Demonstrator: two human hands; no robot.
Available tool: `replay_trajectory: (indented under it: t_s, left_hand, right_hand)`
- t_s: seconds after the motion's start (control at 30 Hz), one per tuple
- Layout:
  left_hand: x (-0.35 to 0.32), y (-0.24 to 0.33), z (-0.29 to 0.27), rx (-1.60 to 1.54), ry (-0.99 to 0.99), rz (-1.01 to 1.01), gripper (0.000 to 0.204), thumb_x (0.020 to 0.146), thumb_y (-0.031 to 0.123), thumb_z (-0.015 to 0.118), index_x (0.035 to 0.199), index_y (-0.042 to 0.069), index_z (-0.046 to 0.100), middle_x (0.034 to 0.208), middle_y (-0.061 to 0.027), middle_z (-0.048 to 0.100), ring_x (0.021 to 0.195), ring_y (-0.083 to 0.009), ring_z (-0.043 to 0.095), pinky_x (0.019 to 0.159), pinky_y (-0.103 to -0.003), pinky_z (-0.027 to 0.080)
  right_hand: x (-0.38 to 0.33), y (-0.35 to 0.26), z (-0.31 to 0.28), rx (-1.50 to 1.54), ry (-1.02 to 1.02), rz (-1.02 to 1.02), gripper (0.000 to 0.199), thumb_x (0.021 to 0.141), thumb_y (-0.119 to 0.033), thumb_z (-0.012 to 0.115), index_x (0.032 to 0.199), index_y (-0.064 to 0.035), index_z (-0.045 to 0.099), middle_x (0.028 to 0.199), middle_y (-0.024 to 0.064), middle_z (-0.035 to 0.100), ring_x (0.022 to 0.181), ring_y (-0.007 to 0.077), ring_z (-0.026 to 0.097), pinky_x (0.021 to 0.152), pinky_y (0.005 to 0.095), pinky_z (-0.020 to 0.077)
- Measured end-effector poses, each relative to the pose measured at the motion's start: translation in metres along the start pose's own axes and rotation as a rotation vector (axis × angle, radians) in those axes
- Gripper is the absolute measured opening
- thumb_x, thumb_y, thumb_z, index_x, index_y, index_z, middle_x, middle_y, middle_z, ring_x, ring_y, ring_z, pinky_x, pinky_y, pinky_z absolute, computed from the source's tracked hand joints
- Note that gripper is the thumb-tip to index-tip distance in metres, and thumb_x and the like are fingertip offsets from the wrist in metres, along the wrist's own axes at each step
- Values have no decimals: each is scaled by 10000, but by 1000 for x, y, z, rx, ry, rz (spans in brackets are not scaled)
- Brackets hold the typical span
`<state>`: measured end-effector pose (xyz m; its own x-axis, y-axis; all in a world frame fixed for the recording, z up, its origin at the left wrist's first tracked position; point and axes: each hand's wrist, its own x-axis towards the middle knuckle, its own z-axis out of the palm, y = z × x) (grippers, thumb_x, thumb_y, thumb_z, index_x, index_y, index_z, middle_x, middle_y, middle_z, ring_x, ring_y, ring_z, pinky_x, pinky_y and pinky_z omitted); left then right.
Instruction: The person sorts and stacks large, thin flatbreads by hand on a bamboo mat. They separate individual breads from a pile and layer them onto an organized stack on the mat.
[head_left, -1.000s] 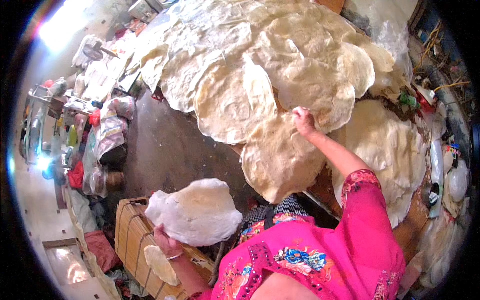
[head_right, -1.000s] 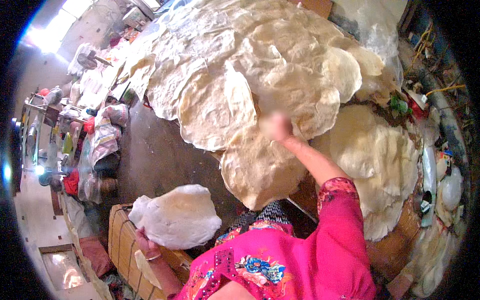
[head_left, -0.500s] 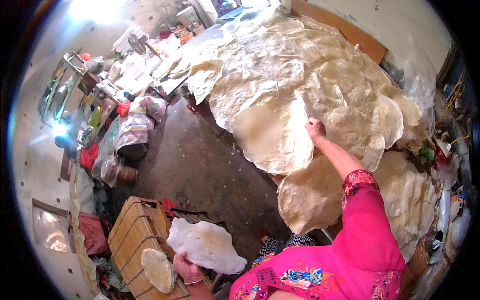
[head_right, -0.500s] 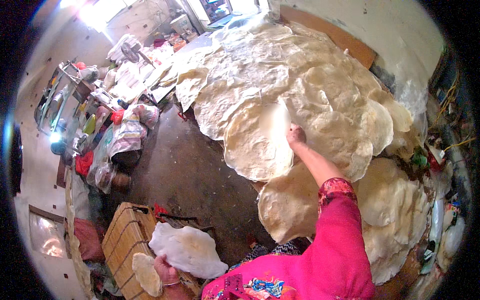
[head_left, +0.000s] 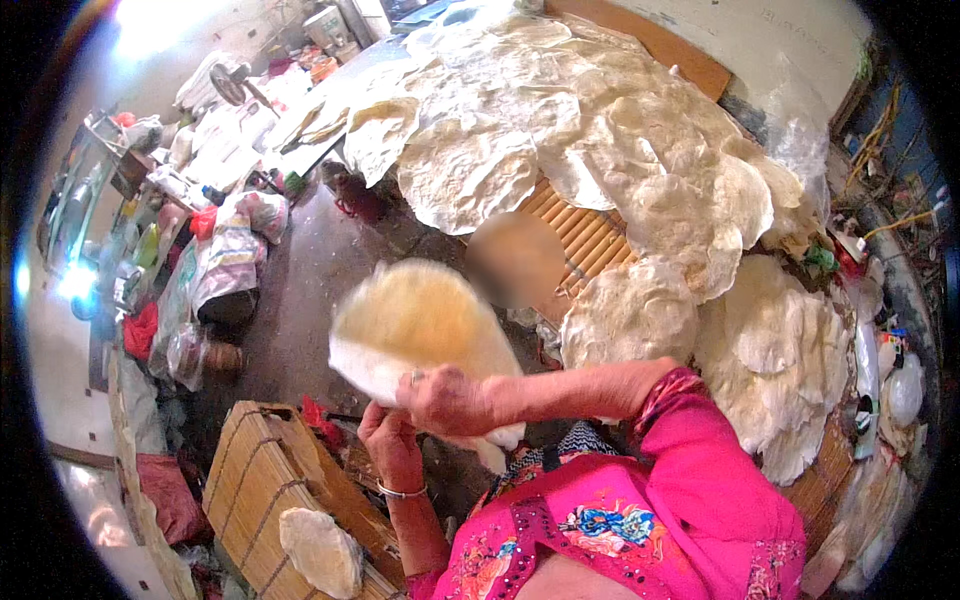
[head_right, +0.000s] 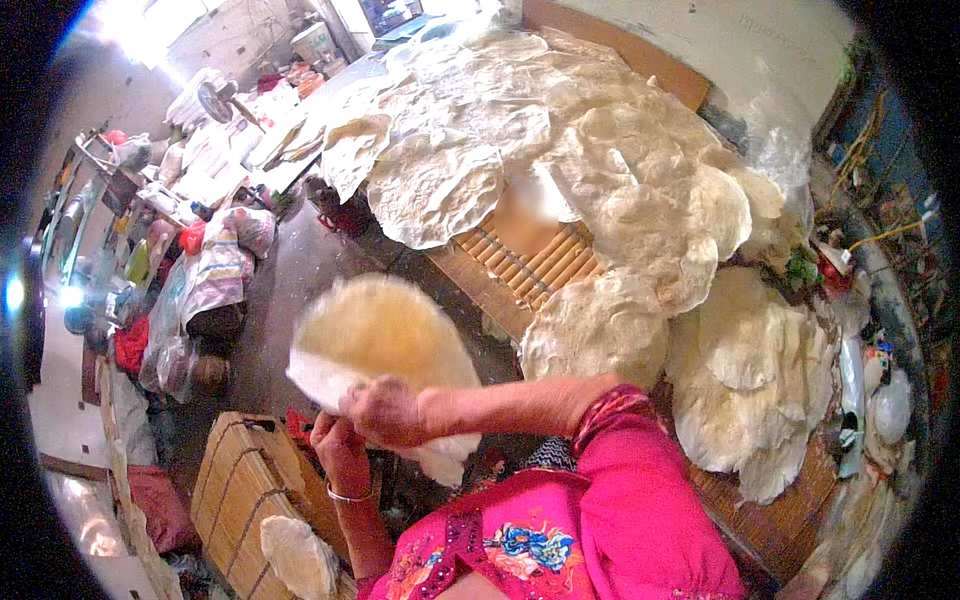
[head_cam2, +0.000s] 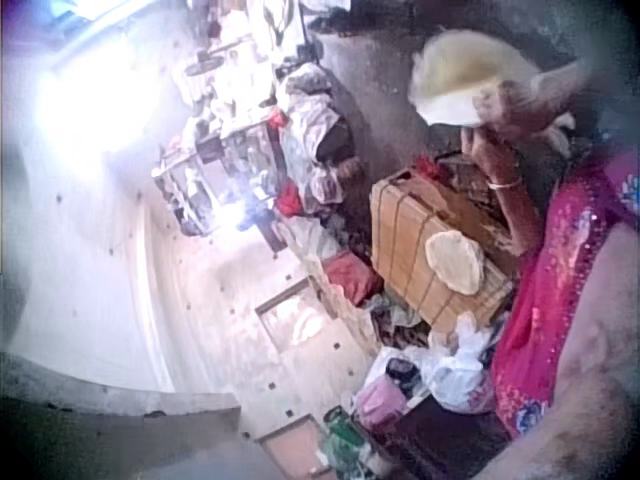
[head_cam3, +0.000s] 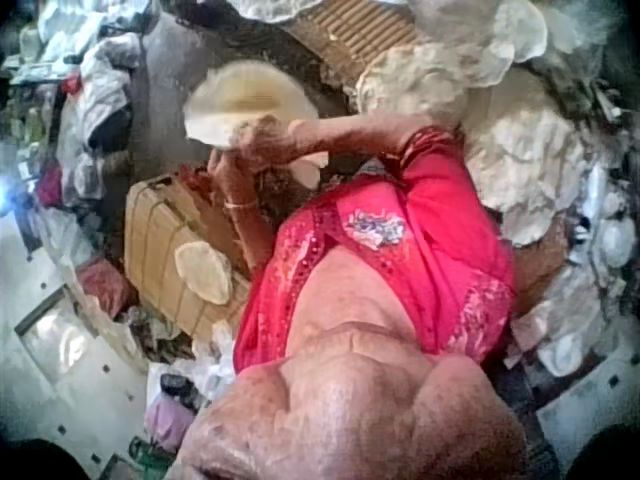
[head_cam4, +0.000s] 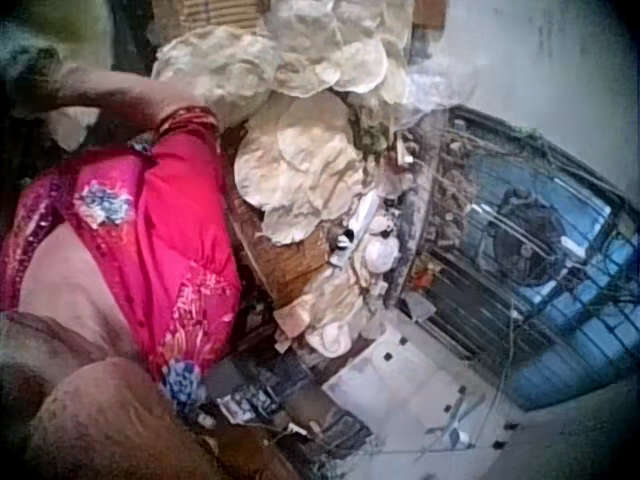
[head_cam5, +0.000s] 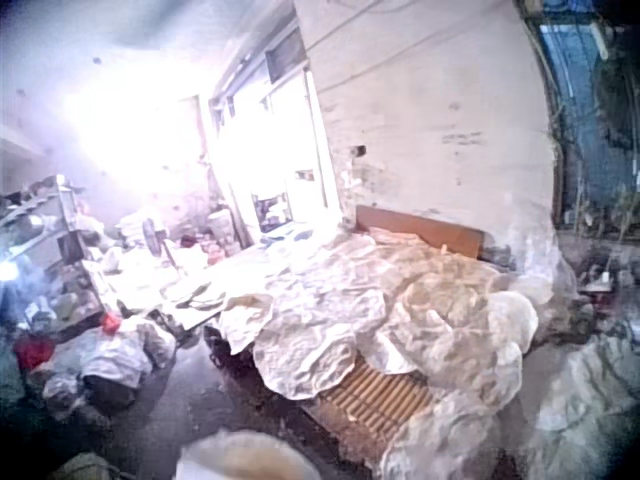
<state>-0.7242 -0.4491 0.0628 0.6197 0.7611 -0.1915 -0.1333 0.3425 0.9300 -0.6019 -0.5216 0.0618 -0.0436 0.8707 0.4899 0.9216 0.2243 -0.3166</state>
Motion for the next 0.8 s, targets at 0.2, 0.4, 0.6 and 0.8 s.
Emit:
replay_trajectory:
  t_s: [0.2, 0.4, 0.6, 0.8]
  left_hand:
    - [4, -11, -13, -356, -16, -106, 256, 858, 263, 459, 876, 25, 551, 839, -56, 558, 783, -146, 522, 691, -298, 424]
    - [20, -23, -49, -39, -163, -133, 389, 871, 321, 487, 919, -63, 518, 876, -110, 571, 784, -189, 565, 672, -290, 467]
    - [10, -4, -37, -108, -235, -144, 351, 882, 297, 472, 926, -48, 516, 882, -124, 576, 777, -193, 587, 654, -301, 508]
    - [19, -9, -62, -33, -303, -119, 339, 881, 310, 472, 920, -22, 533, 857, -91, 584, 748, -177, 587, 618, -301, 510]
  right_hand:
    - [-12, -20, 29, 176, -28, 312, 158, 698, -97, 528, 825, -8, 497, 699, 161, 543, 681, 325, 584, 539, 378, 477]
    - [-15, -24, 60, 453, 238, 282, 202, 732, -192, 567, 708, -15, 472, 628, 144, 514, 614, 334, 527, 535, 389, 413]
    - [-13, -26, 36, 784, 251, 534, 274, 749, -247, 608, 662, -12, 495, 596, 113, 520, 579, 209, 523, 511, 322, 396]
    - [-6, -34, 29, 1003, 262, 629, 217, 778, -209, 576, 730, -2, 531, 604, 95, 552, 612, 115, 524, 508, 290, 407]
